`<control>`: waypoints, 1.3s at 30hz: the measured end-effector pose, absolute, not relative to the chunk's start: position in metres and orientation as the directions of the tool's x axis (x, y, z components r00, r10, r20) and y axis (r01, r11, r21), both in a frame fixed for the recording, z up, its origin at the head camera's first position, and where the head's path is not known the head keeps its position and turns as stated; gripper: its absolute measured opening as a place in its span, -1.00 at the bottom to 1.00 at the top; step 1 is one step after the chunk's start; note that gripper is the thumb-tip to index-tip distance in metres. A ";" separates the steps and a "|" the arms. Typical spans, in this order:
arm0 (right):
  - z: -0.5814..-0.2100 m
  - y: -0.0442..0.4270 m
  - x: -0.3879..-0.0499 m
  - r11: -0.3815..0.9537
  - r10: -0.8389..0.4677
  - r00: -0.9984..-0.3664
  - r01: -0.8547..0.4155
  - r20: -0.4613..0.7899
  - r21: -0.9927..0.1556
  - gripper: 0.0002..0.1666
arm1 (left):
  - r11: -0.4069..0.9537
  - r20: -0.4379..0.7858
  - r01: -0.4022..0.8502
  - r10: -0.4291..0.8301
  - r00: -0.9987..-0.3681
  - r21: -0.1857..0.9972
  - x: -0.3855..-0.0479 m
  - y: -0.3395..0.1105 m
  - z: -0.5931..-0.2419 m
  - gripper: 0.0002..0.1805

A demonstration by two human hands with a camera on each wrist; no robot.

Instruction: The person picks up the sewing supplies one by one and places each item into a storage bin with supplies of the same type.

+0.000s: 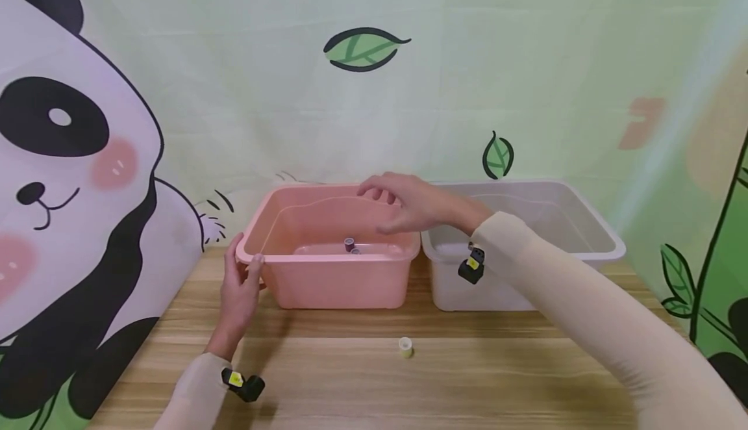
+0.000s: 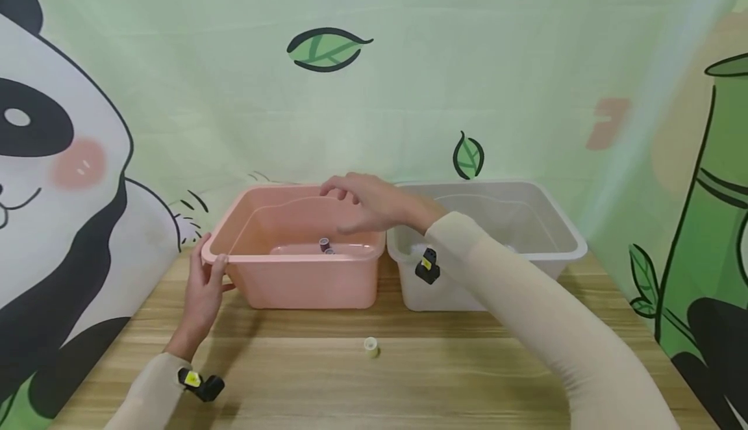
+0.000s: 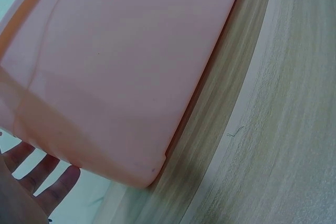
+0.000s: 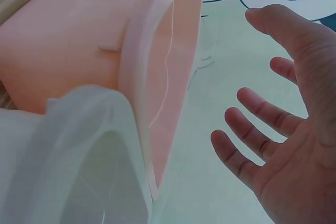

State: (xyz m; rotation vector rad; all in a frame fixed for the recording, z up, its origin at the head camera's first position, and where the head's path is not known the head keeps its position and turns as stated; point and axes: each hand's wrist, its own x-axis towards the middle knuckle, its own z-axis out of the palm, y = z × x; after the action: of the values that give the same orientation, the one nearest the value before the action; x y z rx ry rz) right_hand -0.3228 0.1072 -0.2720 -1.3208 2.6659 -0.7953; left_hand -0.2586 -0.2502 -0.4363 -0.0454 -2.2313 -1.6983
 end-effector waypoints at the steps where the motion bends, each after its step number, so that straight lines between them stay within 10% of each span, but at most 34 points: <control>1: -0.272 0.108 -0.321 0.497 -0.760 -0.626 -0.732 0.174 -0.465 -0.26 | 0.287 0.284 0.227 -0.175 -0.943 0.931 -0.259 -0.250 -0.436 -0.29; 26: -0.297 0.135 -0.268 0.351 -0.802 -0.469 -0.871 0.370 -0.343 -0.26 | 0.299 0.276 0.215 -0.180 -0.944 0.930 -0.259 -0.251 -0.438 -0.30; 39: -0.313 0.149 -0.239 0.355 -0.789 -0.495 -0.851 0.365 -0.386 -0.23 | 0.305 0.289 0.228 -0.173 -0.941 0.925 -0.259 -0.251 -0.437 -0.30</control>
State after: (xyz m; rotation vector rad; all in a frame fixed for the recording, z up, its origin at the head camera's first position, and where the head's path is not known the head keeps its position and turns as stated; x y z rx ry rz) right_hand -0.2391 0.1495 -0.3130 -1.6290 2.6790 -0.8822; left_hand -0.2594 -0.2515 -0.4375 -0.0491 -2.2433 -1.6738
